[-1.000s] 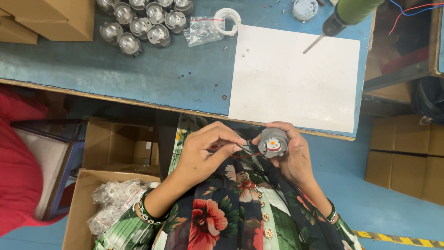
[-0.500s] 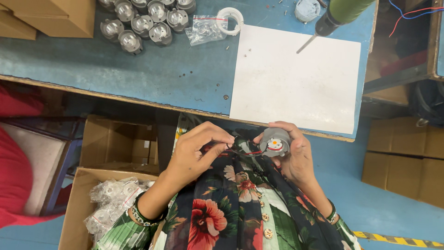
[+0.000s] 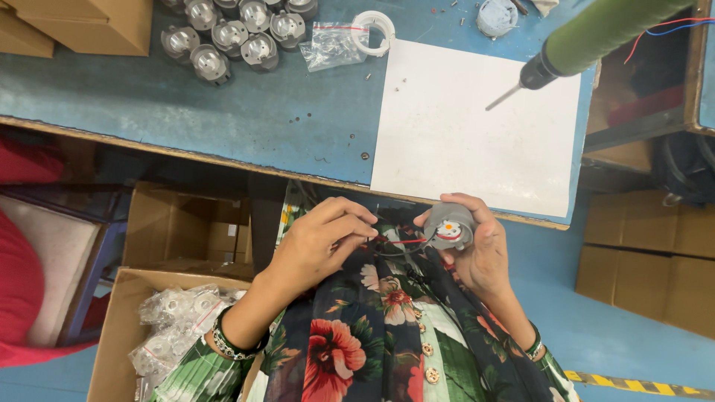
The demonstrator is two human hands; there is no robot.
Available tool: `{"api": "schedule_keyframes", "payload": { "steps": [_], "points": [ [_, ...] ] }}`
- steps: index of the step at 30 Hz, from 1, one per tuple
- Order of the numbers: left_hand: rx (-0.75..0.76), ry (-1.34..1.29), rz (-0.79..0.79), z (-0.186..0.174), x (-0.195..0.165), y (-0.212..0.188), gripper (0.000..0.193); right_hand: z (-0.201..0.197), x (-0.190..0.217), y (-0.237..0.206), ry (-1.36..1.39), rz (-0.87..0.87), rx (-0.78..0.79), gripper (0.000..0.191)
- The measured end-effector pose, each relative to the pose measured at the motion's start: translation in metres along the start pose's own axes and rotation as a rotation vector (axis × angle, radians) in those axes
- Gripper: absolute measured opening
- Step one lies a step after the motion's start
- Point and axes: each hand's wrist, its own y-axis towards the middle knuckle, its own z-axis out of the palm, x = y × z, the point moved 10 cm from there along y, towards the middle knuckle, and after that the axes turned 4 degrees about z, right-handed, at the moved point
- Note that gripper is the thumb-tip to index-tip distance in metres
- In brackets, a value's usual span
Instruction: The person inserts red and black wires into a small cylindrical electrical housing, then uses a green electric screwdriver to tighten a screw on the component. The workspace contains multiple similar housings and small parts on a blue table.
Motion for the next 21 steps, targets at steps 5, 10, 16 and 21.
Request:
{"api": "schedule_keyframes", "payload": {
  "steps": [5, 10, 16, 21],
  "points": [
    [0.017, 0.083, 0.010, 0.003, 0.002, 0.001, 0.013, -0.002, -0.001, 0.000, -0.006, -0.019, 0.005, 0.074],
    [0.028, 0.127, 0.003, 0.007, 0.007, -0.001, 0.013, -0.002, -0.002, 0.000, -0.035, -0.019, 0.006, 0.074],
    [0.034, 0.170, -0.022, 0.011, 0.016, -0.003, 0.011, 0.001, 0.001, 0.000, -0.026, -0.026, 0.012, 0.074],
    [0.044, 0.207, -0.102, 0.012, 0.027, -0.004, 0.010, 0.002, 0.002, 0.001, -0.014, -0.023, 0.002, 0.075]
  ]
}}
